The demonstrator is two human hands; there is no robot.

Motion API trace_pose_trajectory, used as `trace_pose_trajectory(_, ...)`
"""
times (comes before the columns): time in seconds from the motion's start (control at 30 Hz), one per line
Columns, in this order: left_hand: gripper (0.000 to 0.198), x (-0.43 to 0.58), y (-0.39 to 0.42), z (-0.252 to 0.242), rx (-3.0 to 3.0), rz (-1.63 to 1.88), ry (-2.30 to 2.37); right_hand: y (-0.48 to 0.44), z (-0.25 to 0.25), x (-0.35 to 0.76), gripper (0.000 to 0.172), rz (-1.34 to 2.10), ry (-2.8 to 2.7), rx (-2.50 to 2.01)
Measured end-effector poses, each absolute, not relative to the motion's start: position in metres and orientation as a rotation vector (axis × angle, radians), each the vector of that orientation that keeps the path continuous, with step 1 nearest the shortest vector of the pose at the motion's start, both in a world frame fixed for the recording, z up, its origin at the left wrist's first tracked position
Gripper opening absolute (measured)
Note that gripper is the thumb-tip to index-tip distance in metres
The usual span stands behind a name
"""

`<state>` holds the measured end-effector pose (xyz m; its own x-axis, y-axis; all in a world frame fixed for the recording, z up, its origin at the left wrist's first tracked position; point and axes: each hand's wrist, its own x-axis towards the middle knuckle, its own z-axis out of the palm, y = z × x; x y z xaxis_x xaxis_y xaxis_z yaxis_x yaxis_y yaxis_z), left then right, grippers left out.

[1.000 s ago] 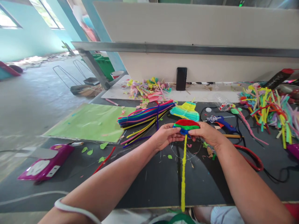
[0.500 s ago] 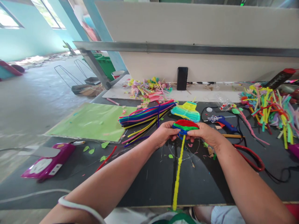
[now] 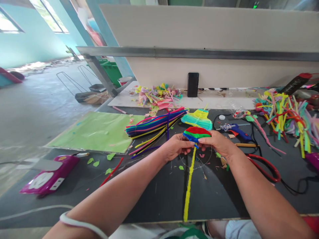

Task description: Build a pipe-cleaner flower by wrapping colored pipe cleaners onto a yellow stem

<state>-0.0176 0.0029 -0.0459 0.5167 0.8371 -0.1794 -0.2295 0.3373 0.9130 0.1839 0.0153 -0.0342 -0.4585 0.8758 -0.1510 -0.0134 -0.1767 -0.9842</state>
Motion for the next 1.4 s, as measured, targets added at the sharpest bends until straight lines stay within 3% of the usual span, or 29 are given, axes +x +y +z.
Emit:
trace_pose_trajectory(0.67, 0.025, -0.008, -0.003, -0.052, 0.852, 0.946, 0.837, 0.015, -0.034, 0.184, 0.033, 1.778, -1.392, -1.054)
trace_pose_trajectory(0.83, 0.027, -0.007, -0.003, -0.054, 0.858, 0.915, 0.844, 0.017, -0.031, 0.185, 0.036, 1.594, -1.356, -1.118)
trace_pose_trajectory(1.0, 0.029, -0.005, -0.004, -0.057, 0.91, 0.876, 0.839, 0.018, -0.031, 0.184, 0.047, 1.698, -1.401, -1.105)
trace_pose_trajectory(1.4, 0.02, -0.004, -0.003, -0.052, 0.766, 0.825, 0.874, 0.018, -0.033, 0.187, 0.035, 1.581, -1.562, -1.249)
